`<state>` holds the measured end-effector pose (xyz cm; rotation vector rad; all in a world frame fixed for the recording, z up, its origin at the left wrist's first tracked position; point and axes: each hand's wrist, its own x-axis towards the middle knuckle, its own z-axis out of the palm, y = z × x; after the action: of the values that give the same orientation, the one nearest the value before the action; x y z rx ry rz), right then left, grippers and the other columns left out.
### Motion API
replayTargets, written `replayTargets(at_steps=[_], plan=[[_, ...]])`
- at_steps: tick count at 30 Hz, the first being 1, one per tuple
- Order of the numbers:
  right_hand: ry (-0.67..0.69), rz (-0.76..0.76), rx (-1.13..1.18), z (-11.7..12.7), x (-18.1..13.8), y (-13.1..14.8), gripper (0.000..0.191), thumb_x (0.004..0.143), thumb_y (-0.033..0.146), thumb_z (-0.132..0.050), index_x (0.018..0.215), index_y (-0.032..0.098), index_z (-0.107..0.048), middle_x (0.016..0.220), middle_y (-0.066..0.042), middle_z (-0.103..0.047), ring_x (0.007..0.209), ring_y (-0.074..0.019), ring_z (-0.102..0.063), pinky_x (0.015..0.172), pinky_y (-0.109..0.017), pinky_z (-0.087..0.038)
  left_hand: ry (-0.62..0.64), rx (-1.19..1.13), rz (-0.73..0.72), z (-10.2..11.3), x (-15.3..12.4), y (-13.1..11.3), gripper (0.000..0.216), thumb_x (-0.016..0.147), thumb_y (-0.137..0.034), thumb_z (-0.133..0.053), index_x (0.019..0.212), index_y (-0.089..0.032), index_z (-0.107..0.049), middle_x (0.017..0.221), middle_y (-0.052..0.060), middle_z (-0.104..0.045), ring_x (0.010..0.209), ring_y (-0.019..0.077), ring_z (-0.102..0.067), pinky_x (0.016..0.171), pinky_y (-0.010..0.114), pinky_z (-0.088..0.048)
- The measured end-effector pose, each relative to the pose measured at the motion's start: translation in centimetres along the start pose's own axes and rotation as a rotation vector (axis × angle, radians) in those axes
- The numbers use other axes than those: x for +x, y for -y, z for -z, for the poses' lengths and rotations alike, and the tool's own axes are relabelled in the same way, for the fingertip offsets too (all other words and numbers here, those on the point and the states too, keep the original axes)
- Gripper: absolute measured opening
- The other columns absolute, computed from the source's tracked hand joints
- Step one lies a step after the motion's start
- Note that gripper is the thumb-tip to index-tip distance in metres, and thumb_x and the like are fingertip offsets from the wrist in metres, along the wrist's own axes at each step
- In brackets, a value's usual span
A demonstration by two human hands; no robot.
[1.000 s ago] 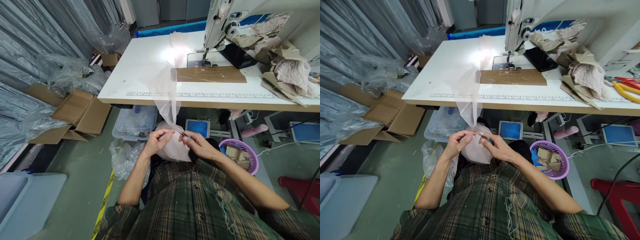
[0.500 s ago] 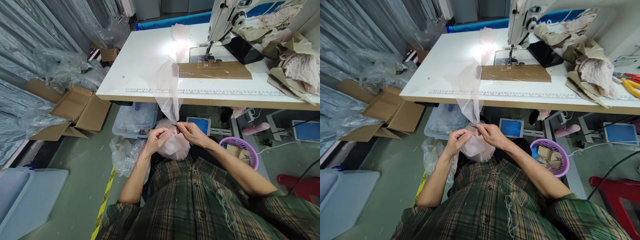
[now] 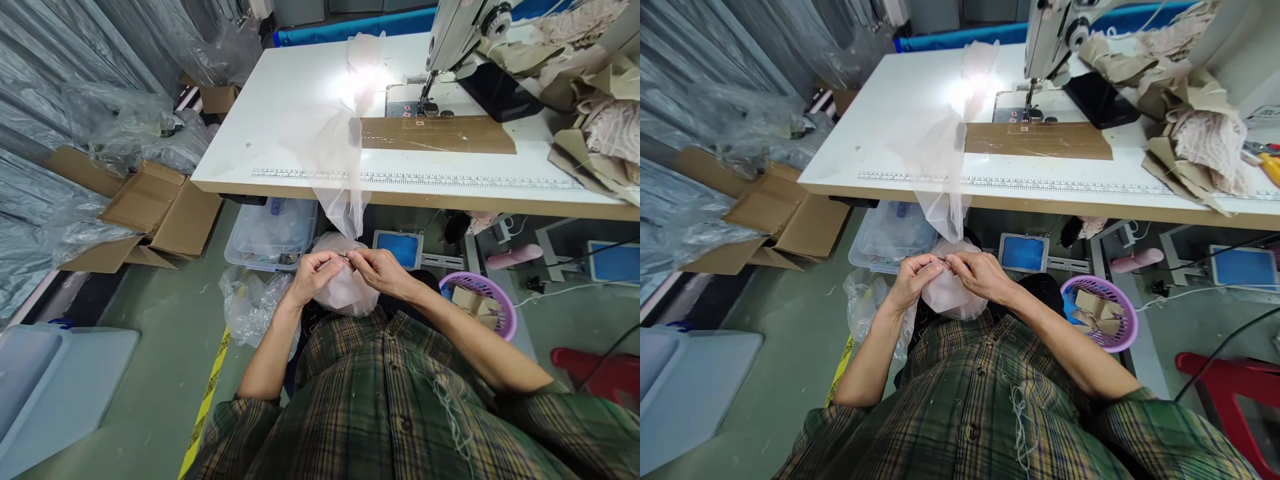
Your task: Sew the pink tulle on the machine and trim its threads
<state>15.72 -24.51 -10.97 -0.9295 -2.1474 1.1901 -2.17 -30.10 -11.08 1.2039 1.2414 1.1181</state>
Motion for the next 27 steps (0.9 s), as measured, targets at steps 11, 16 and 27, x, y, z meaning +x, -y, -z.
replayTargets(at_steps=[11,16,27], plan=[[0.193,-0.080,0.457,-0.5,-3.7,-0.5,0.043,0.081,0.058,-0.069,0.076,0.018,-0.053,0.066,0.005,-0.042,0.058,-0.0097,-0.037,0.052,-0.023,-0.033,0.191,0.166,0.015,1.1,-0.7,-1.6,0.032,0.083,-0.044,-0.066,0.088,-0.014,-0.074,0.075,0.004,-0.070,0.065,0.0137,-0.061,0.061,0.023,-0.046],[0.123,-0.159,0.283,-0.3,-4.2,-3.1,0.039,0.090,0.053,-0.055,0.075,0.018,-0.057,0.068,0.001,-0.051,0.060,-0.0118,-0.044,0.055,-0.024,-0.037,0.077,0.585,-0.122,1.7,0.7,-0.4,0.027,0.084,-0.040,-0.067,0.098,-0.018,-0.072,0.085,0.004,-0.070,0.076,0.0179,-0.064,0.071,0.029,-0.049],[-0.303,-0.234,-0.092,-0.5,-3.1,-5.6,0.025,0.087,0.042,-0.052,0.094,0.021,-0.064,0.071,-0.002,-0.063,0.059,-0.0181,-0.055,0.061,-0.030,-0.041,-0.022,0.931,-0.568,-1.7,0.4,5.4,0.045,0.093,-0.044,-0.055,0.127,-0.014,-0.057,0.124,0.014,-0.060,0.117,0.0265,-0.057,0.099,0.043,-0.046]])
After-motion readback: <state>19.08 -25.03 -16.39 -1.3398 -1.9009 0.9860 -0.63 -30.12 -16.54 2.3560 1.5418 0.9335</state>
